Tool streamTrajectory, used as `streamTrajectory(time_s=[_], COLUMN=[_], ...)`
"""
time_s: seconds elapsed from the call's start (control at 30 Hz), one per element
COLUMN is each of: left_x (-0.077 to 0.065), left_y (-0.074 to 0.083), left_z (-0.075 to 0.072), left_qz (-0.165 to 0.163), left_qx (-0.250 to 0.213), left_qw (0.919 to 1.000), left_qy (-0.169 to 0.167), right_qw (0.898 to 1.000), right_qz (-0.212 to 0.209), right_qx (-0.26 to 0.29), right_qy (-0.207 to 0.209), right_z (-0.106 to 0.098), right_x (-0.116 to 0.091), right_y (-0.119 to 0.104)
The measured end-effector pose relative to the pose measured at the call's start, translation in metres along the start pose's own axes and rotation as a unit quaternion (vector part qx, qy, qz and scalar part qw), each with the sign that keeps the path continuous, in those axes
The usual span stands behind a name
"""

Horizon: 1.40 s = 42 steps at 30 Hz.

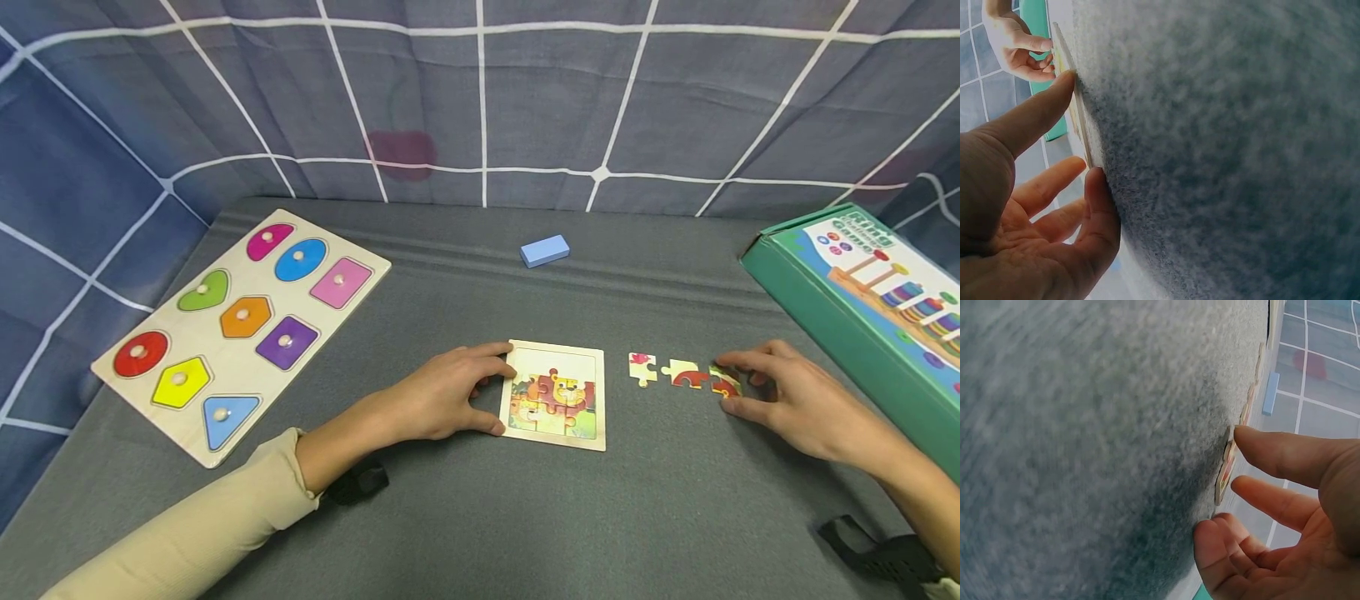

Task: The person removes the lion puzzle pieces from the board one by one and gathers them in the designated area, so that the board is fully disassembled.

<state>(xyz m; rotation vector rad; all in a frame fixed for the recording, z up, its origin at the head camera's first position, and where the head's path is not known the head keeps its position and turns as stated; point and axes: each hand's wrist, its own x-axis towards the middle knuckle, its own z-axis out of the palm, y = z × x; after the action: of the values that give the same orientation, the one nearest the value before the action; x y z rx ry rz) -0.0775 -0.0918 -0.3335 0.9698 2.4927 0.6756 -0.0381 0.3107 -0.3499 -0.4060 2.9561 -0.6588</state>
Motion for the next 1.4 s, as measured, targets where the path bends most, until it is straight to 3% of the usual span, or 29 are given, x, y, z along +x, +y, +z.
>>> streamTrajectory(time_s=[0.23, 0.7, 1.17, 1.4], left_x=[-0.001, 0.001, 0.002, 0.002], left_y=[0.000, 0.000, -0.001, -0.001], left_z=[0.000, 0.001, 0.000, -0.001], left_qz=[0.000, -0.010, -0.008, -0.008], left_qx=[-0.001, 0.001, 0.005, 0.004], left_qw=[1.0000, 0.9999, 0.9999, 0.9999], left_qy=[0.001, -0.005, -0.009, -0.009], right_qw=[1.000, 0.992, 0.984, 0.982], right_qz=[0.001, -0.090, -0.113, -0.132], right_qx=[0.017, 0.077, 0.129, 0.113], right_qy=[0.015, 0.031, -0.054, -0.072], right_z=[-0.001, 0.013, 0.035, 0.049], right_x=[0.001, 0.014, 0.043, 0.058], right_y=[-0.014, -0.074, -0.130, -0.146])
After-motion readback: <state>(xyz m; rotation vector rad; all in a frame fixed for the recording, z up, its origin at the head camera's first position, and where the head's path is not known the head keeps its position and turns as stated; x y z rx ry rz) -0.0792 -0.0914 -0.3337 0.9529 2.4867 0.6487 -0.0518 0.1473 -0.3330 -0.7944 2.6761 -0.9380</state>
